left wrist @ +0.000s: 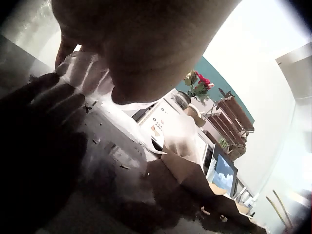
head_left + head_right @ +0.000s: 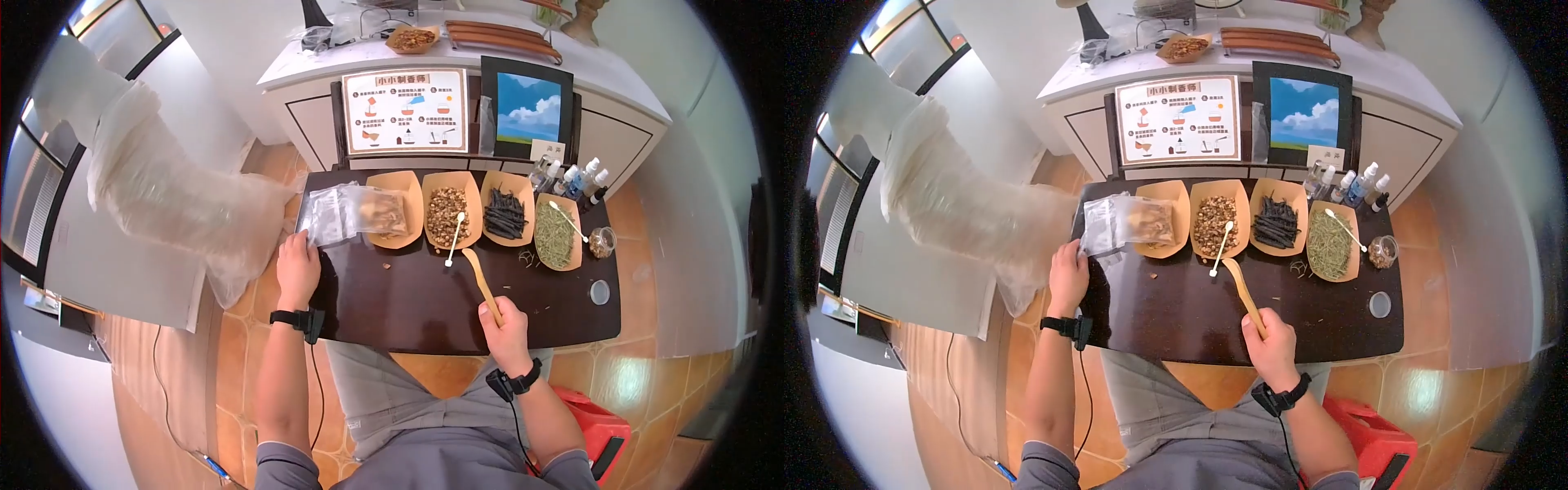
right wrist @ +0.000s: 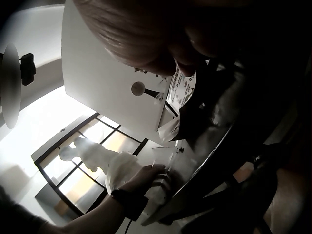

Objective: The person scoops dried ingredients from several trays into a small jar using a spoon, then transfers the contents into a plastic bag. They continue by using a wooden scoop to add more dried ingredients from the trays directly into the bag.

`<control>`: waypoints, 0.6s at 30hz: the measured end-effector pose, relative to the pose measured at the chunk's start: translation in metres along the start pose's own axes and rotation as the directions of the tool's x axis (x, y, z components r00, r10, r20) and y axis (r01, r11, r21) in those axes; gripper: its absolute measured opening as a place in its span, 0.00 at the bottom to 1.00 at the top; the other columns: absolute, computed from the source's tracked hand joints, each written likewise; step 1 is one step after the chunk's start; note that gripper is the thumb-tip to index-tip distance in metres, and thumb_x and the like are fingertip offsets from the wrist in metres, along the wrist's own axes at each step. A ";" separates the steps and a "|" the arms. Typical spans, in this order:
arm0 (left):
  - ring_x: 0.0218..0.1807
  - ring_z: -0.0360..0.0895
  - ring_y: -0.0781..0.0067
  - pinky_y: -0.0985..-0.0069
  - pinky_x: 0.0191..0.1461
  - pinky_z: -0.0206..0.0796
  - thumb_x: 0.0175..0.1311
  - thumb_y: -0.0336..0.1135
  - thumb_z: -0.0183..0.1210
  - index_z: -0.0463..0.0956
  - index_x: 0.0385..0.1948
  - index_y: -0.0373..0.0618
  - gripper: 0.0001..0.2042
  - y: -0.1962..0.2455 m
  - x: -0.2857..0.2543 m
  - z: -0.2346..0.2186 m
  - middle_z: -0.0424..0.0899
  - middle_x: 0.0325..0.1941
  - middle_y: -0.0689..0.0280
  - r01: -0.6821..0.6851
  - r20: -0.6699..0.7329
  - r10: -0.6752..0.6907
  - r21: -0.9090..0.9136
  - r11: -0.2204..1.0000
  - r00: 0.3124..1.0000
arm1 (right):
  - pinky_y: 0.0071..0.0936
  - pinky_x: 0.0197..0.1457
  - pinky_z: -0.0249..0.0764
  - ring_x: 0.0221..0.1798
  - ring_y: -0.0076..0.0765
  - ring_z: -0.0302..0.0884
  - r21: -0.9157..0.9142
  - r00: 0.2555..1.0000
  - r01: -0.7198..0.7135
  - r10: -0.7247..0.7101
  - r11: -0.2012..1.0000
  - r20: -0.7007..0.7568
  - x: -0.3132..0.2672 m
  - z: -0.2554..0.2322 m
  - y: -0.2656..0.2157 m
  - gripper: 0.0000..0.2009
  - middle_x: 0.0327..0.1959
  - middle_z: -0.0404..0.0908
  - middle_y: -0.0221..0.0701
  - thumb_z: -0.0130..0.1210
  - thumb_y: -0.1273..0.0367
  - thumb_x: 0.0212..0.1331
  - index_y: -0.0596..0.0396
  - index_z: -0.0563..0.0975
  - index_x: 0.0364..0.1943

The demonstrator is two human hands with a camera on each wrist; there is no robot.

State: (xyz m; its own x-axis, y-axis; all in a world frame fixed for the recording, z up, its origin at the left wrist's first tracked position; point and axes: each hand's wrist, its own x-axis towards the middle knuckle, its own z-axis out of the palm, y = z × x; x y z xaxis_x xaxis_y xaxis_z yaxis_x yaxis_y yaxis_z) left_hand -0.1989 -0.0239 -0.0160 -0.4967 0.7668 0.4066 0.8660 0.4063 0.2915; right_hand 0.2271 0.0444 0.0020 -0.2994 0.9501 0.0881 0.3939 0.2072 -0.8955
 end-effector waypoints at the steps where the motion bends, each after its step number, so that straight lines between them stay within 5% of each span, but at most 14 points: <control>1: 0.58 0.80 0.39 0.48 0.61 0.74 0.74 0.33 0.58 0.80 0.58 0.39 0.15 0.000 0.000 -0.003 0.85 0.55 0.50 0.025 -0.041 -0.027 -0.050 0.998 0.999 | 0.36 0.29 0.72 0.22 0.40 0.80 0.000 1.000 0.004 -0.004 1.000 0.004 0.000 0.000 0.000 0.11 0.20 0.77 0.38 0.64 0.64 0.73 0.58 0.81 0.37; 3: 0.55 0.81 0.39 0.49 0.59 0.74 0.76 0.34 0.55 0.82 0.52 0.39 0.12 0.006 0.004 -0.013 0.86 0.52 0.49 0.045 -0.081 -0.054 -0.103 0.994 0.995 | 0.36 0.29 0.73 0.22 0.40 0.80 -0.021 1.000 -0.011 0.011 1.000 0.021 -0.001 -0.001 0.000 0.11 0.20 0.77 0.38 0.64 0.64 0.73 0.58 0.81 0.37; 5: 0.52 0.81 0.37 0.47 0.57 0.73 0.80 0.37 0.51 0.82 0.44 0.38 0.13 0.010 0.013 -0.023 0.86 0.48 0.46 0.212 -0.046 -0.219 -0.122 0.970 0.975 | 0.36 0.29 0.73 0.21 0.41 0.80 -0.031 1.000 -0.002 0.003 1.000 0.020 -0.002 0.000 0.002 0.11 0.20 0.76 0.38 0.64 0.64 0.73 0.58 0.81 0.37; 8: 0.51 0.81 0.35 0.44 0.55 0.71 0.83 0.40 0.48 0.81 0.39 0.37 0.17 0.024 0.034 -0.030 0.86 0.46 0.46 0.169 -0.151 -0.179 -0.074 0.983 0.972 | 0.36 0.29 0.72 0.21 0.41 0.80 -0.036 1.000 0.014 -0.013 0.999 0.011 -0.002 0.003 0.004 0.11 0.19 0.76 0.38 0.64 0.64 0.73 0.58 0.81 0.37; 12: 0.50 0.81 0.36 0.48 0.54 0.73 0.82 0.41 0.50 0.82 0.40 0.36 0.17 0.024 0.077 -0.014 0.86 0.45 0.46 0.113 -0.096 -0.132 -0.189 0.976 0.987 | 0.36 0.28 0.73 0.21 0.44 0.81 -0.048 1.000 0.021 -0.021 0.999 -0.014 -0.003 0.003 0.000 0.11 0.19 0.76 0.39 0.65 0.64 0.72 0.57 0.81 0.37; 14: 0.48 0.84 0.47 0.55 0.54 0.74 0.82 0.44 0.53 0.84 0.44 0.35 0.18 0.014 0.096 0.009 0.86 0.44 0.47 0.139 0.077 -0.118 -0.435 0.890 0.990 | 0.37 0.28 0.74 0.22 0.45 0.82 -0.062 1.000 0.013 -0.015 0.998 -0.028 -0.003 0.003 -0.003 0.10 0.19 0.77 0.39 0.65 0.64 0.72 0.56 0.81 0.37; 15: 0.52 0.85 0.62 0.63 0.59 0.75 0.82 0.47 0.55 0.86 0.53 0.35 0.21 0.010 0.102 0.019 0.90 0.49 0.53 0.191 0.175 -0.109 -0.569 0.800 0.978 | 0.38 0.28 0.74 0.22 0.47 0.83 -0.071 1.000 0.015 -0.017 0.997 -0.026 -0.003 0.002 -0.005 0.10 0.19 0.78 0.39 0.65 0.64 0.72 0.56 0.82 0.37; 16: 0.52 0.85 0.62 0.63 0.59 0.75 0.82 0.47 0.55 0.86 0.53 0.35 0.21 0.007 0.105 0.029 0.90 0.49 0.53 0.180 0.184 -0.089 -0.577 0.796 0.979 | 0.38 0.28 0.74 0.22 0.47 0.83 -0.076 0.999 0.003 -0.007 0.997 -0.047 -0.002 0.002 -0.006 0.10 0.19 0.78 0.39 0.65 0.64 0.72 0.56 0.82 0.37; 18: 0.57 0.84 0.70 0.68 0.64 0.74 0.84 0.50 0.54 0.85 0.59 0.33 0.25 0.001 0.105 0.046 0.91 0.56 0.59 0.387 0.327 -0.211 -0.720 0.576 0.921 | 0.39 0.29 0.76 0.24 0.49 0.84 -0.068 0.999 0.023 -0.026 0.997 -0.037 -0.003 0.002 -0.008 0.10 0.20 0.80 0.39 0.65 0.63 0.72 0.55 0.82 0.38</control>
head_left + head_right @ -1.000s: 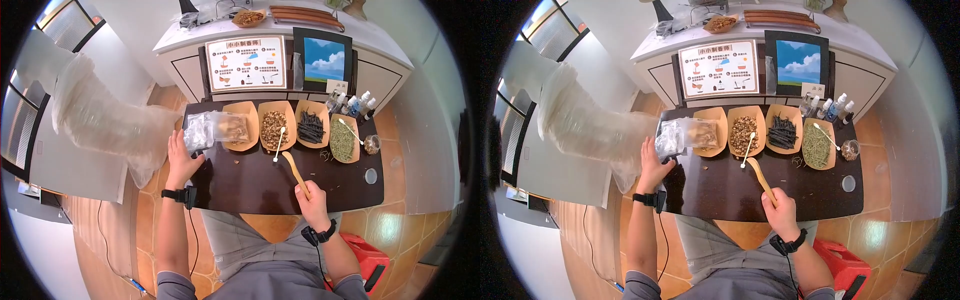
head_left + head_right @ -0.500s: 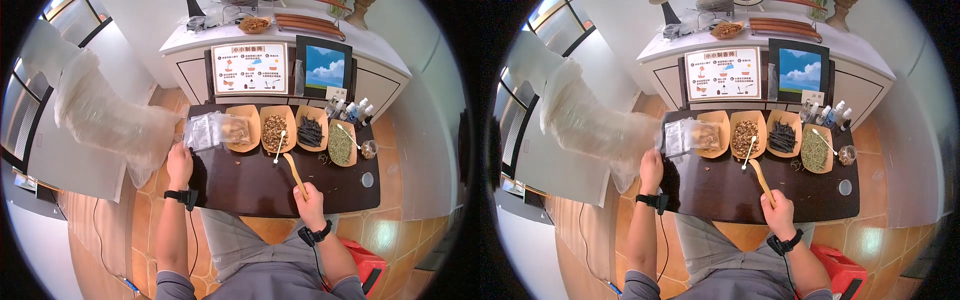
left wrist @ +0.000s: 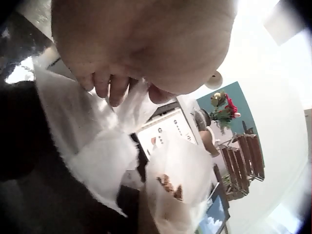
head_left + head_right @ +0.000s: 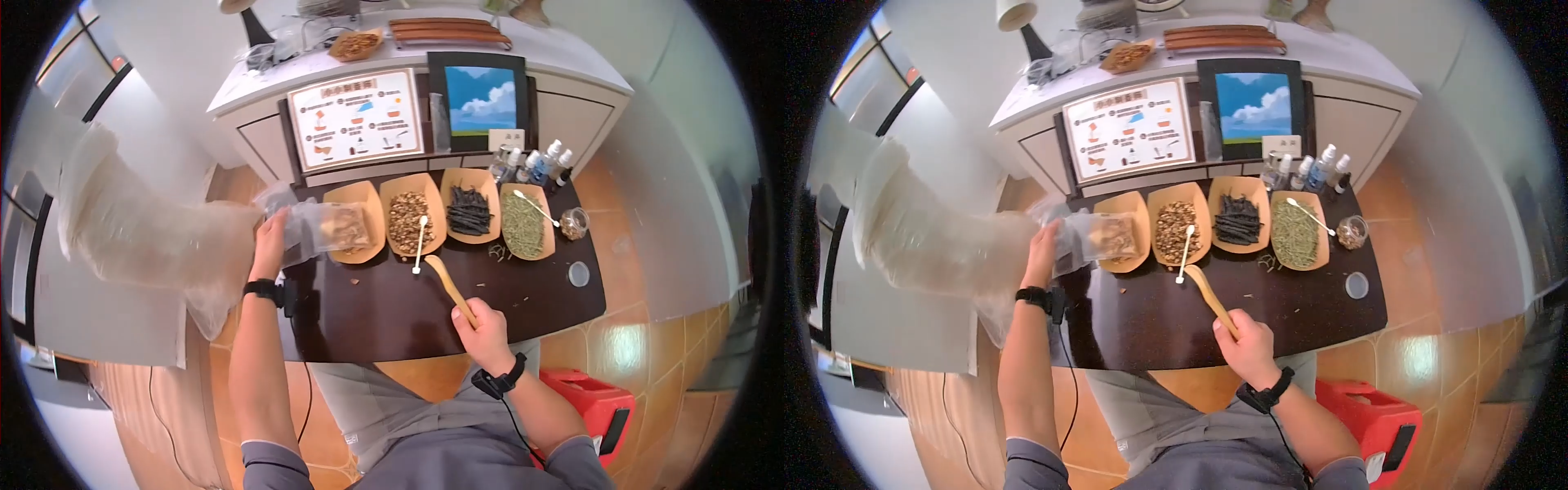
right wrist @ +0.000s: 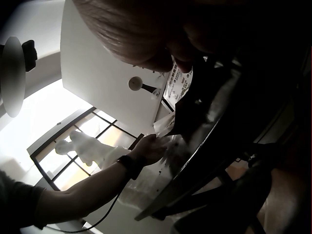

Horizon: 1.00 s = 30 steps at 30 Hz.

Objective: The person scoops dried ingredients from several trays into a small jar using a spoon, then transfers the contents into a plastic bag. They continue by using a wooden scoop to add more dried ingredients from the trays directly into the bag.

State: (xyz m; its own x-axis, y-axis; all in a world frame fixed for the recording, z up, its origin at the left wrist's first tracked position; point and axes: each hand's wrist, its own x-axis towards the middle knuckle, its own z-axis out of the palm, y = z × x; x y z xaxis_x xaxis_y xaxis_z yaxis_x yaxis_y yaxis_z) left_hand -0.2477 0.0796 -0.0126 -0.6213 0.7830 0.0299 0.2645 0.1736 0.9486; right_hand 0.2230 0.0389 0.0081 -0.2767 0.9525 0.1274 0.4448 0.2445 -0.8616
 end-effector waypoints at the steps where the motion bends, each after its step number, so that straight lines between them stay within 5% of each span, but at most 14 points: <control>1: 0.62 0.83 0.68 0.71 0.69 0.72 0.84 0.50 0.53 0.83 0.61 0.30 0.26 -0.007 0.001 -0.003 0.89 0.61 0.60 -0.038 0.038 0.039 -0.020 0.999 0.999 | 0.40 0.29 0.76 0.24 0.49 0.85 0.001 1.000 -0.004 0.004 1.000 0.011 0.000 0.000 0.003 0.09 0.21 0.81 0.40 0.65 0.63 0.72 0.54 0.83 0.38; 5: 0.70 0.79 0.63 0.68 0.76 0.65 0.86 0.46 0.48 0.81 0.65 0.31 0.25 -0.001 -0.025 -0.020 0.86 0.67 0.56 0.011 0.179 -0.053 0.224 0.975 0.982 | 0.40 0.28 0.76 0.24 0.50 0.85 -0.006 0.999 0.027 -0.027 1.000 -0.018 0.000 0.003 0.005 0.09 0.21 0.81 0.39 0.65 0.63 0.72 0.53 0.82 0.37; 8: 0.68 0.81 0.64 0.68 0.74 0.67 0.87 0.43 0.48 0.82 0.62 0.30 0.23 -0.009 -0.079 -0.031 0.88 0.63 0.54 -0.118 0.130 0.090 0.218 0.969 0.987 | 0.40 0.28 0.77 0.24 0.50 0.85 -0.011 0.999 0.043 -0.043 0.999 -0.024 0.000 0.004 0.007 0.09 0.21 0.81 0.39 0.65 0.63 0.72 0.53 0.82 0.37; 15: 0.73 0.77 0.62 0.66 0.79 0.63 0.88 0.41 0.47 0.84 0.59 0.33 0.21 0.000 -0.178 -0.043 0.86 0.66 0.53 -0.073 0.082 0.056 0.230 0.970 0.995 | 0.41 0.28 0.76 0.24 0.51 0.84 -0.001 0.996 0.086 -0.086 0.996 -0.033 0.000 0.002 0.004 0.09 0.21 0.80 0.40 0.65 0.64 0.71 0.53 0.81 0.35; 18: 0.66 0.81 0.67 0.69 0.73 0.68 0.86 0.42 0.51 0.85 0.56 0.32 0.20 0.016 -0.160 -0.048 0.89 0.60 0.57 -0.124 0.073 0.115 0.146 0.981 0.991 | 0.41 0.28 0.76 0.24 0.51 0.84 -0.001 0.997 0.071 -0.071 0.998 -0.018 -0.001 0.002 0.006 0.09 0.20 0.80 0.40 0.65 0.64 0.71 0.54 0.81 0.35; 20: 0.54 0.84 0.72 0.73 0.63 0.72 0.83 0.40 0.56 0.87 0.50 0.32 0.18 0.045 -0.138 -0.048 0.91 0.50 0.62 0.119 -0.024 -0.117 0.152 0.981 0.993 | 0.41 0.28 0.76 0.24 0.51 0.84 0.000 0.997 0.080 -0.080 0.997 -0.020 -0.001 0.001 0.006 0.10 0.20 0.79 0.40 0.65 0.65 0.70 0.55 0.81 0.35; 21: 0.43 0.82 0.77 0.76 0.53 0.72 0.79 0.41 0.61 0.88 0.44 0.33 0.17 0.043 -0.124 -0.047 0.90 0.39 0.67 0.115 -0.065 -0.113 0.027 0.993 0.992 | 0.41 0.28 0.75 0.24 0.52 0.84 0.019 0.996 0.083 -0.083 0.996 -0.023 -0.001 0.001 0.006 0.10 0.20 0.79 0.40 0.65 0.65 0.70 0.55 0.80 0.35; 25: 0.41 0.80 0.79 0.80 0.52 0.71 0.75 0.41 0.64 0.89 0.42 0.33 0.16 0.029 -0.061 -0.043 0.89 0.39 0.69 0.139 -0.054 -0.136 0.054 0.989 0.989 | 0.41 0.28 0.76 0.24 0.52 0.84 0.020 0.997 0.068 -0.067 0.998 -0.028 -0.002 0.003 0.011 0.10 0.21 0.80 0.40 0.65 0.65 0.71 0.55 0.81 0.36; 28: 0.46 0.83 0.69 0.71 0.56 0.73 0.68 0.45 0.67 0.89 0.41 0.34 0.18 0.015 -0.033 -0.029 0.91 0.39 0.63 0.229 0.051 -0.237 0.131 0.965 0.970 | 0.40 0.28 0.76 0.24 0.51 0.84 0.023 0.998 0.061 -0.060 0.998 -0.033 -0.003 0.004 0.013 0.09 0.21 0.80 0.40 0.65 0.65 0.71 0.55 0.81 0.36; 30: 0.60 0.81 0.52 0.55 0.65 0.71 0.63 0.48 0.69 0.89 0.39 0.39 0.18 0.036 -0.040 -0.005 0.90 0.45 0.54 0.305 -0.239 -0.190 0.720 0.623 0.952 | 0.40 0.28 0.75 0.24 0.50 0.84 0.027 0.998 0.060 -0.059 0.998 -0.034 -0.002 0.003 0.009 0.09 0.21 0.80 0.40 0.65 0.65 0.71 0.54 0.81 0.35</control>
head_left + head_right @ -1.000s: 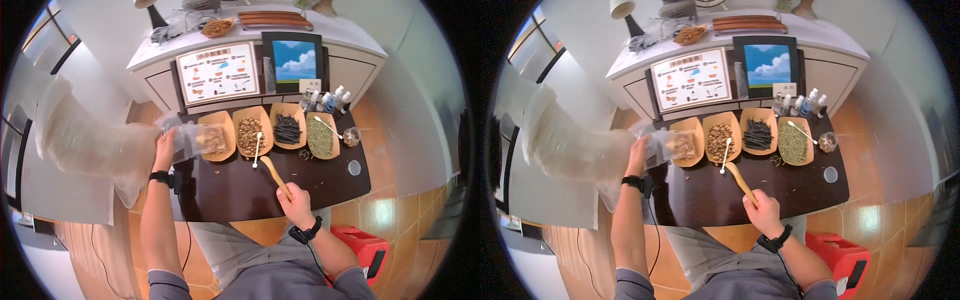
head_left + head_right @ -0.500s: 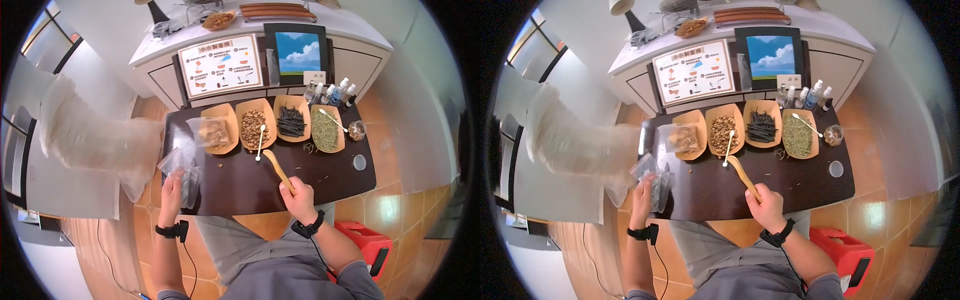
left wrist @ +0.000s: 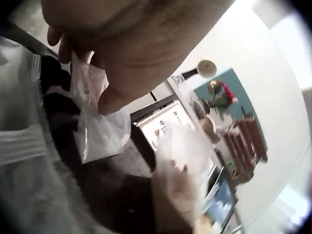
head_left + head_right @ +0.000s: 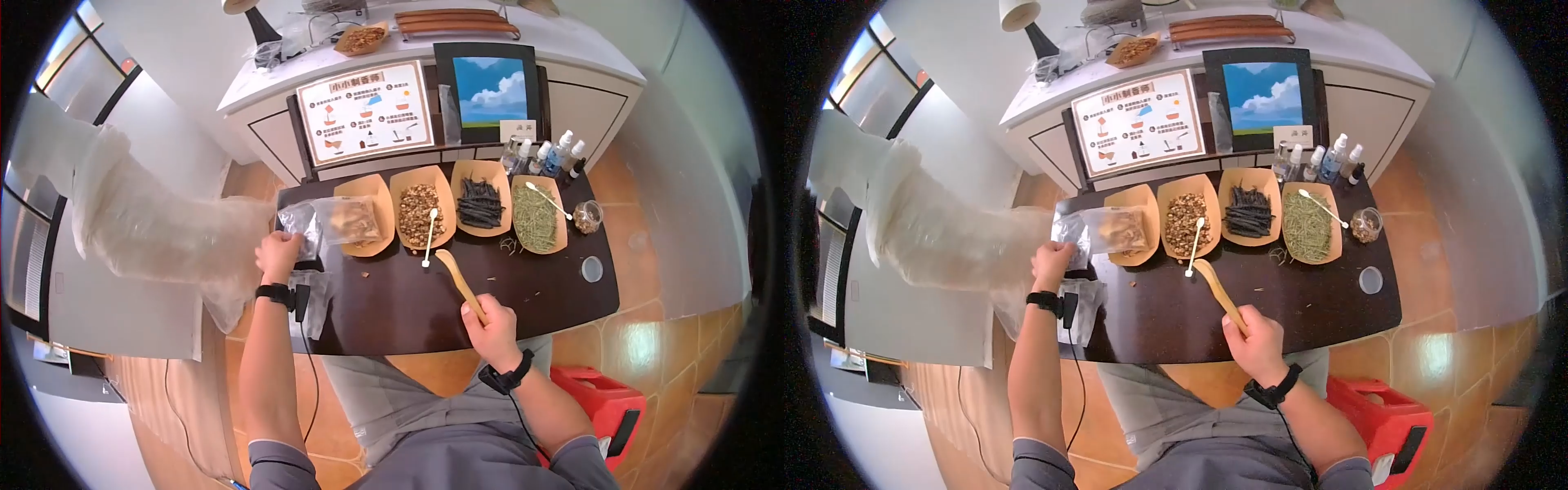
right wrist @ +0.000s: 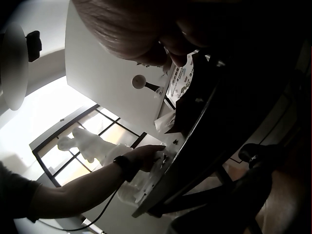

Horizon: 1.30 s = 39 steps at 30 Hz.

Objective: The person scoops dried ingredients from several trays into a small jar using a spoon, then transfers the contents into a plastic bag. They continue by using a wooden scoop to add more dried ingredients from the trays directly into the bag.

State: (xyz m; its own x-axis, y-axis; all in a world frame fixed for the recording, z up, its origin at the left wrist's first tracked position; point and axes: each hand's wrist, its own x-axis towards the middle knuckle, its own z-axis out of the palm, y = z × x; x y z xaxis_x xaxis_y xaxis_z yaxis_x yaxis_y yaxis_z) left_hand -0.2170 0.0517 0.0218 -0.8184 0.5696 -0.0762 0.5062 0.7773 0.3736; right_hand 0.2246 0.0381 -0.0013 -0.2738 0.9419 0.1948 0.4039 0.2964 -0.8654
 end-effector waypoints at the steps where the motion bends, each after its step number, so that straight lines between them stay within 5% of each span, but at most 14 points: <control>1: 0.70 0.72 0.40 0.42 0.72 0.64 0.58 0.52 0.71 0.87 0.47 0.45 0.22 -0.006 0.007 0.011 0.84 0.57 0.49 -0.019 -0.042 0.023 0.098 0.995 0.999 | 0.40 0.28 0.75 0.24 0.50 0.83 0.009 1.000 0.005 -0.005 1.000 0.007 0.000 -0.001 -0.002 0.09 0.21 0.79 0.40 0.65 0.65 0.71 0.54 0.81 0.35; 5: 0.73 0.69 0.43 0.44 0.75 0.61 0.57 0.53 0.73 0.80 0.60 0.48 0.30 -0.010 0.003 0.028 0.77 0.67 0.53 -0.104 -0.279 0.153 0.183 0.978 0.948 | 0.40 0.28 0.75 0.24 0.49 0.83 0.029 1.000 0.012 -0.013 1.000 0.015 0.000 0.001 -0.001 0.09 0.21 0.79 0.39 0.65 0.66 0.70 0.55 0.80 0.35; 7: 0.72 0.70 0.44 0.43 0.74 0.61 0.56 0.53 0.75 0.73 0.68 0.49 0.38 0.004 -0.007 0.021 0.75 0.70 0.54 -0.216 -0.210 0.263 0.224 0.950 0.942 | 0.39 0.28 0.75 0.23 0.49 0.83 0.008 0.999 0.040 -0.040 0.999 -0.015 -0.001 0.003 0.002 0.09 0.21 0.79 0.39 0.65 0.66 0.70 0.55 0.81 0.35; 10: 0.73 0.70 0.44 0.42 0.75 0.61 0.56 0.52 0.75 0.74 0.67 0.48 0.37 0.017 -0.009 0.032 0.76 0.69 0.53 -0.250 -0.122 0.274 0.182 0.951 0.954 | 0.39 0.28 0.75 0.23 0.49 0.82 0.001 1.000 0.030 -0.030 1.000 -0.009 0.000 0.002 0.000 0.08 0.20 0.79 0.39 0.65 0.67 0.70 0.55 0.81 0.35; 14: 0.76 0.69 0.44 0.41 0.76 0.61 0.60 0.56 0.73 0.74 0.69 0.48 0.37 0.019 -0.005 0.036 0.76 0.71 0.53 -0.180 -0.079 0.184 0.059 0.982 0.980 | 0.40 0.28 0.75 0.23 0.49 0.82 0.013 0.999 0.040 -0.040 0.999 -0.007 0.000 0.000 0.001 0.09 0.20 0.79 0.39 0.65 0.67 0.70 0.55 0.80 0.34; 16: 0.76 0.70 0.43 0.43 0.76 0.62 0.63 0.55 0.70 0.73 0.70 0.45 0.36 0.005 -0.002 0.020 0.76 0.72 0.53 -0.150 -0.039 0.151 0.007 0.989 0.988 | 0.33 0.29 0.73 0.21 0.39 0.79 0.025 0.997 0.079 -0.079 0.997 -0.008 -0.001 0.002 0.005 0.09 0.19 0.76 0.37 0.65 0.67 0.72 0.59 0.81 0.37; 18: 0.75 0.71 0.42 0.46 0.77 0.62 0.64 0.50 0.70 0.73 0.70 0.43 0.35 -0.026 -0.017 0.004 0.77 0.72 0.52 -0.299 -0.168 0.273 -0.161 0.940 0.947 | 0.33 0.29 0.73 0.21 0.41 0.80 0.003 0.995 0.095 -0.095 0.996 -0.018 0.000 0.002 0.006 0.09 0.20 0.76 0.37 0.65 0.66 0.72 0.58 0.81 0.37; 21: 0.82 0.62 0.42 0.51 0.84 0.55 0.60 0.42 0.71 0.67 0.75 0.40 0.40 -0.079 -0.047 -0.018 0.69 0.80 0.47 -0.548 -0.062 0.545 -0.144 0.824 0.836 | 0.38 0.28 0.74 0.22 0.47 0.82 -0.013 0.995 0.090 -0.090 0.996 -0.032 0.001 0.004 0.004 0.09 0.20 0.78 0.39 0.65 0.66 0.70 0.56 0.81 0.35; 24: 0.85 0.57 0.40 0.50 0.86 0.52 0.59 0.48 0.73 0.62 0.79 0.38 0.47 -0.098 -0.091 -0.026 0.65 0.82 0.45 -0.541 0.074 0.550 -0.109 0.834 0.832 | 0.42 0.27 0.75 0.23 0.52 0.83 0.013 0.994 0.101 -0.100 0.995 -0.048 0.000 0.007 0.005 0.10 0.20 0.79 0.40 0.66 0.65 0.69 0.55 0.80 0.34; 30: 0.84 0.57 0.37 0.42 0.84 0.52 0.54 0.58 0.76 0.58 0.80 0.37 0.55 -0.069 -0.149 0.000 0.65 0.82 0.43 -0.346 0.020 0.345 0.063 0.936 0.938 | 0.47 0.29 0.75 0.25 0.57 0.83 -0.076 0.981 0.164 -0.171 0.983 -0.092 0.001 0.009 0.007 0.11 0.20 0.79 0.41 0.65 0.63 0.70 0.53 0.78 0.33; 36: 0.74 0.70 0.40 0.42 0.72 0.66 0.57 0.52 0.73 0.67 0.74 0.39 0.44 -0.056 -0.196 0.010 0.74 0.74 0.48 -0.328 -0.078 0.340 0.137 0.935 0.937 | 0.51 0.32 0.76 0.28 0.58 0.84 -0.142 0.978 0.162 -0.178 0.977 -0.111 -0.001 0.012 0.007 0.12 0.21 0.81 0.42 0.63 0.61 0.71 0.51 0.79 0.33; 39: 0.70 0.73 0.41 0.43 0.70 0.68 0.59 0.50 0.70 0.74 0.62 0.41 0.32 -0.055 -0.203 0.013 0.79 0.67 0.52 -0.326 -0.115 0.320 -0.039 0.944 0.940 | 0.55 0.34 0.77 0.30 0.60 0.84 -0.153 0.984 0.133 -0.149 0.979 -0.098 0.000 0.014 0.008 0.12 0.23 0.83 0.42 0.61 0.59 0.72 0.50 0.79 0.35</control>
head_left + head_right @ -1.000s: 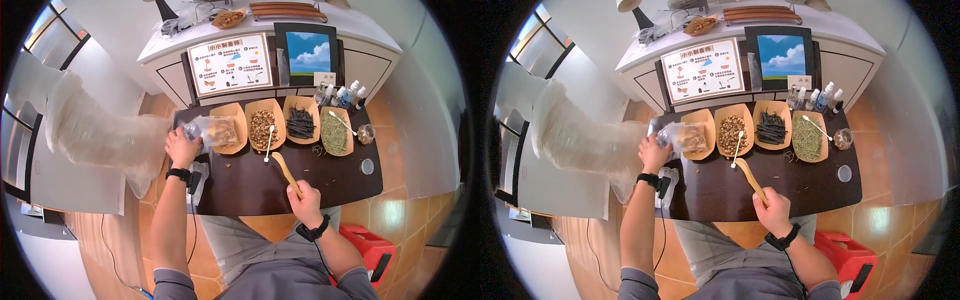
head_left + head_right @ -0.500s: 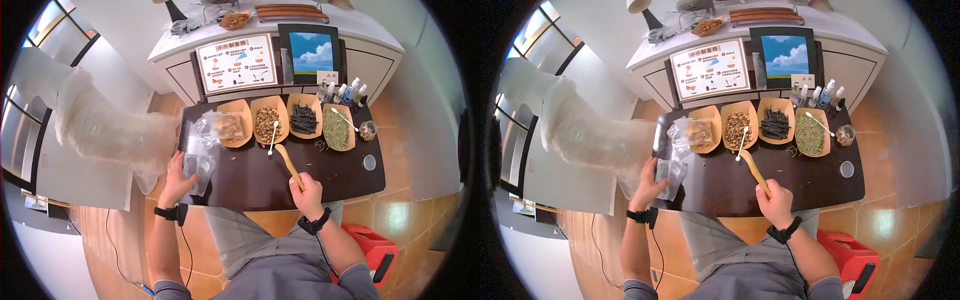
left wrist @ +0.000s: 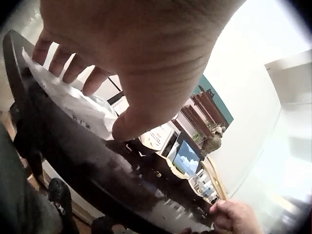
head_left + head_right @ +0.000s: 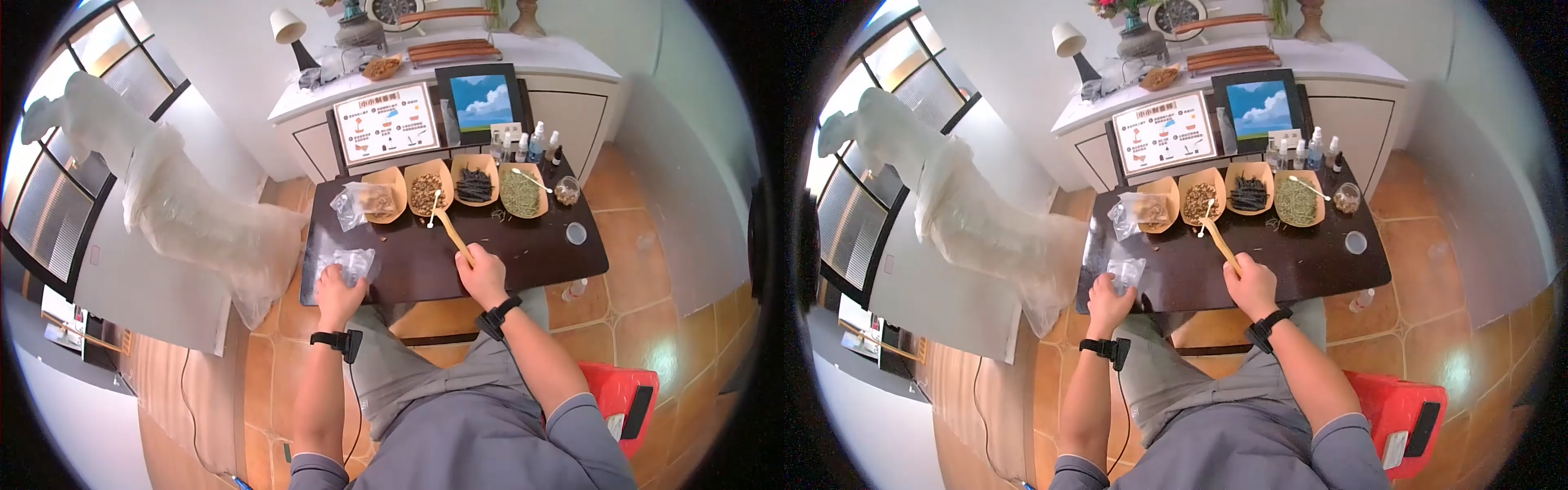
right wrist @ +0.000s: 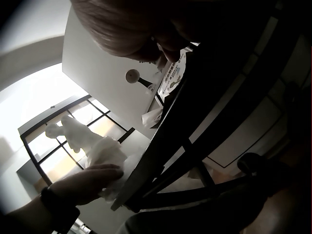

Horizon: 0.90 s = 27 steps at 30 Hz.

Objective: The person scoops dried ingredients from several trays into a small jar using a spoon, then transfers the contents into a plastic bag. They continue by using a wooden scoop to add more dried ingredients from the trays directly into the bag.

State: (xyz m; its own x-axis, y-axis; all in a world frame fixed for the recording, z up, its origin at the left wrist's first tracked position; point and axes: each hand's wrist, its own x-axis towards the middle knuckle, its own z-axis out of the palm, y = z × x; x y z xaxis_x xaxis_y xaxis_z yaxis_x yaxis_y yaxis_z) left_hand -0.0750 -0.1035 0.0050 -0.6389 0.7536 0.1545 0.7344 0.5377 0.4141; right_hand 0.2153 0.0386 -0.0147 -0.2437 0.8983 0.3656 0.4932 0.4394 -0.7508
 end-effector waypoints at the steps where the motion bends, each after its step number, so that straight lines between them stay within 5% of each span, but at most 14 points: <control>1: 0.70 0.73 0.41 0.43 0.70 0.68 0.59 0.50 0.70 0.74 0.62 0.41 0.32 0.001 -0.001 0.000 0.79 0.67 0.52 -0.015 -0.008 0.015 -0.003 1.000 1.000 | 0.55 0.34 0.77 0.30 0.60 0.84 0.000 1.000 0.004 -0.004 1.000 -0.017 0.000 0.003 0.003 0.12 0.23 0.83 0.42 0.61 0.59 0.72 0.50 0.79 0.35; 6: 0.67 0.74 0.41 0.43 0.69 0.68 0.60 0.48 0.66 0.78 0.53 0.45 0.23 0.006 -0.004 0.004 0.80 0.63 0.52 0.105 0.038 -0.102 -0.101 0.989 0.994 | 0.58 0.34 0.77 0.30 0.61 0.85 -0.059 0.995 0.076 -0.080 0.995 -0.058 -0.001 0.008 0.005 0.12 0.23 0.83 0.43 0.59 0.58 0.73 0.51 0.77 0.36; 13: 0.67 0.74 0.40 0.44 0.68 0.69 0.59 0.47 0.65 0.80 0.52 0.45 0.22 0.018 -0.015 0.011 0.80 0.62 0.51 0.084 0.035 -0.081 -0.106 0.991 0.996 | 0.58 0.33 0.78 0.27 0.61 0.84 -0.150 0.987 0.154 -0.158 0.977 -0.020 -0.004 0.015 0.006 0.13 0.21 0.83 0.44 0.57 0.59 0.74 0.52 0.73 0.35; 16: 0.62 0.78 0.38 0.49 0.65 0.73 0.58 0.45 0.66 0.82 0.44 0.43 0.18 0.022 -0.007 0.030 0.83 0.56 0.47 -0.012 0.073 0.028 -0.200 0.980 0.997 | 0.58 0.33 0.78 0.27 0.61 0.84 -0.181 0.987 0.154 -0.161 0.971 -0.022 -0.004 0.019 0.007 0.13 0.21 0.83 0.44 0.57 0.59 0.74 0.52 0.73 0.37; 27: 0.62 0.76 0.41 0.47 0.63 0.74 0.61 0.48 0.66 0.79 0.44 0.44 0.18 0.121 -0.022 0.063 0.81 0.55 0.51 -0.049 0.106 0.073 -0.217 0.975 0.992 | 0.58 0.33 0.78 0.28 0.60 0.85 -0.216 0.994 0.105 -0.103 0.971 0.019 -0.002 0.015 0.002 0.18 0.21 0.83 0.43 0.57 0.53 0.75 0.53 0.73 0.34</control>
State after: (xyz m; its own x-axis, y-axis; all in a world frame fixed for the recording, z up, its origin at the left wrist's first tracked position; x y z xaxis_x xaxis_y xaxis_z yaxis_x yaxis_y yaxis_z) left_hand 0.0422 -0.0310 -0.0044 -0.5556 0.8268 0.0880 0.6974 0.4057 0.5908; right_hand 0.2045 0.0378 -0.0248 -0.3090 0.8479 0.4307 0.6333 0.5213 -0.5720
